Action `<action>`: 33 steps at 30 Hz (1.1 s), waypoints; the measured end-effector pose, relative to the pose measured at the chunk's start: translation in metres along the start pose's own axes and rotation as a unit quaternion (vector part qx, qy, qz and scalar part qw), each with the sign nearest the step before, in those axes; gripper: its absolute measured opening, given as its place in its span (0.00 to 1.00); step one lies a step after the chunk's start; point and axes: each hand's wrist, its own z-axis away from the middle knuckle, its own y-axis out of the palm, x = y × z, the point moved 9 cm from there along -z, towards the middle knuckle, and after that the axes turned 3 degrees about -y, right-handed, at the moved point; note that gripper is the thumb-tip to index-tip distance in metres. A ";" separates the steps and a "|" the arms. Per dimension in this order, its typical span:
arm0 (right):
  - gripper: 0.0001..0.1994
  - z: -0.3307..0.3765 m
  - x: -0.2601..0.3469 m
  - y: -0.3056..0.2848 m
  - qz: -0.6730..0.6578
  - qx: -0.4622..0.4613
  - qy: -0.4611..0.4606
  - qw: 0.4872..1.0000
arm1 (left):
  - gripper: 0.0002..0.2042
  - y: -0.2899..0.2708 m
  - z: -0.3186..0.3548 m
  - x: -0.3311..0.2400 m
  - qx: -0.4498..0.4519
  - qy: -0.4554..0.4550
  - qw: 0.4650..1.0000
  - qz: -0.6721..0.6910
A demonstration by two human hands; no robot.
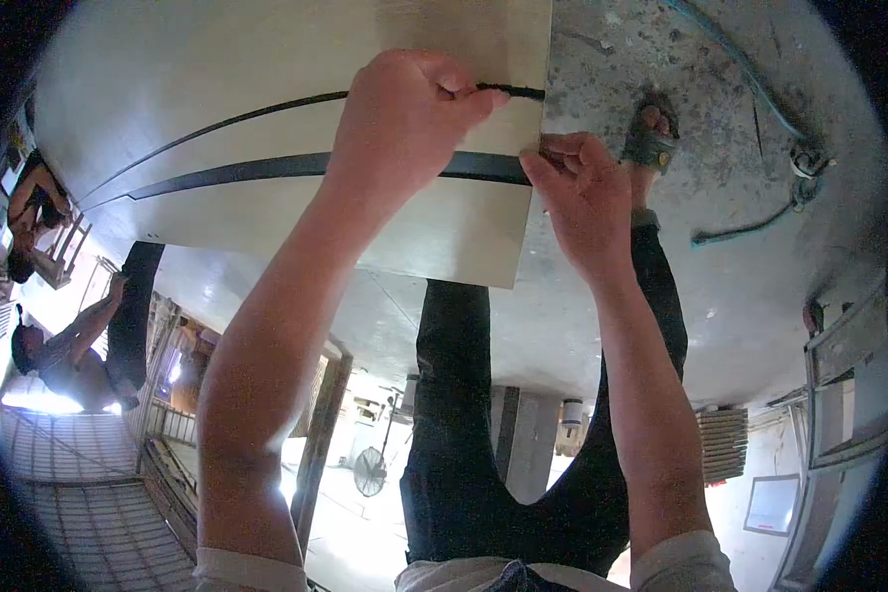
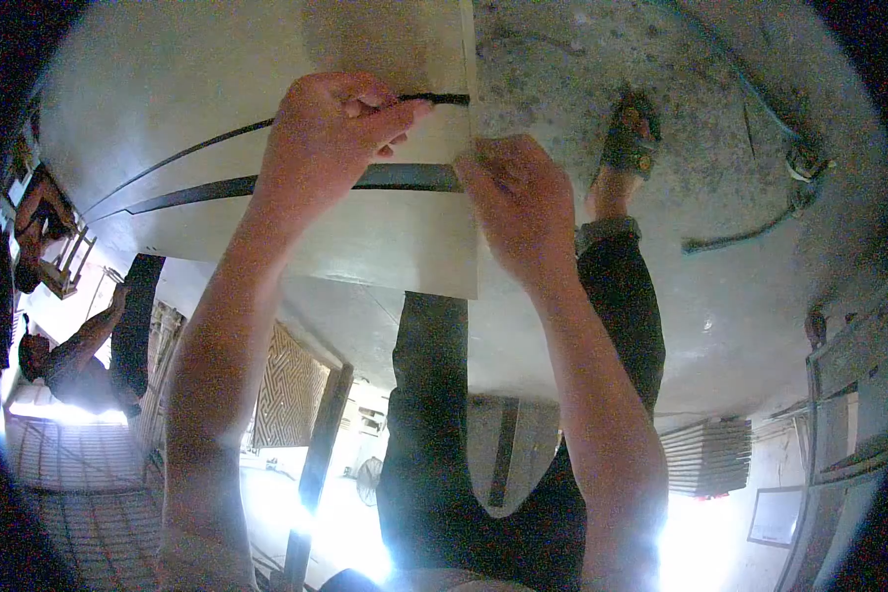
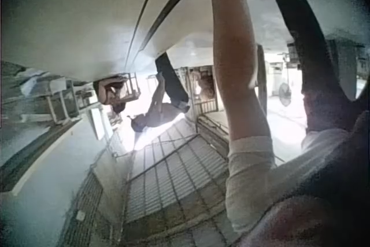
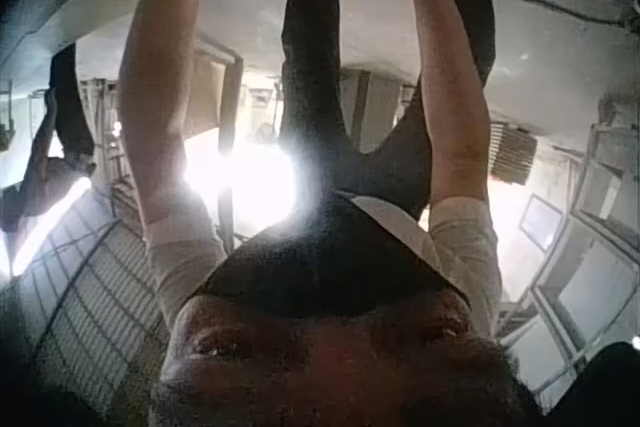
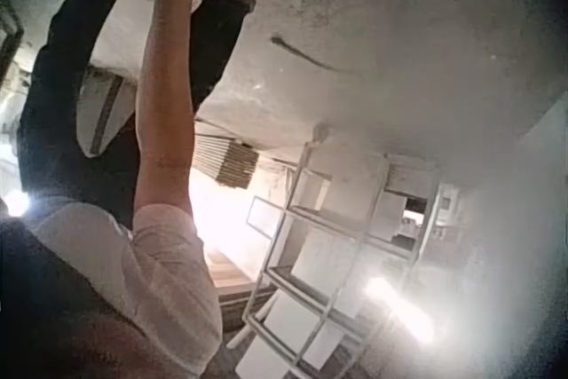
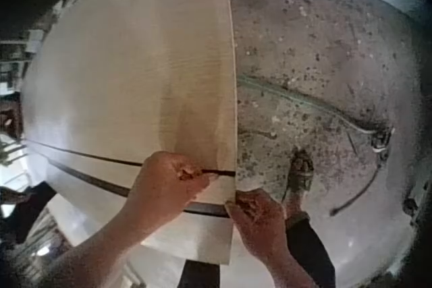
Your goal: Applying decorative black tape to a wooden furniture panel.
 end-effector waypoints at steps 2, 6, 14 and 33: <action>0.10 -0.001 -0.002 -0.002 -0.008 -0.002 0.002 1.000 | 0.15 0.000 -0.001 0.002 0.022 -0.007 0.999 0.043; 0.09 -0.001 0.000 -0.003 0.015 0.006 -0.027 1.000 | 0.15 0.002 0.001 0.006 0.022 -0.043 0.998 0.038; 0.09 -0.001 0.002 -0.002 0.020 0.001 -0.028 0.999 | 0.14 0.000 -0.001 0.000 0.019 -0.021 1.000 0.011; 0.09 0.005 0.010 0.003 -0.018 -0.018 -0.020 0.999 | 0.14 -0.002 0.004 -0.003 -0.013 0.049 0.998 0.022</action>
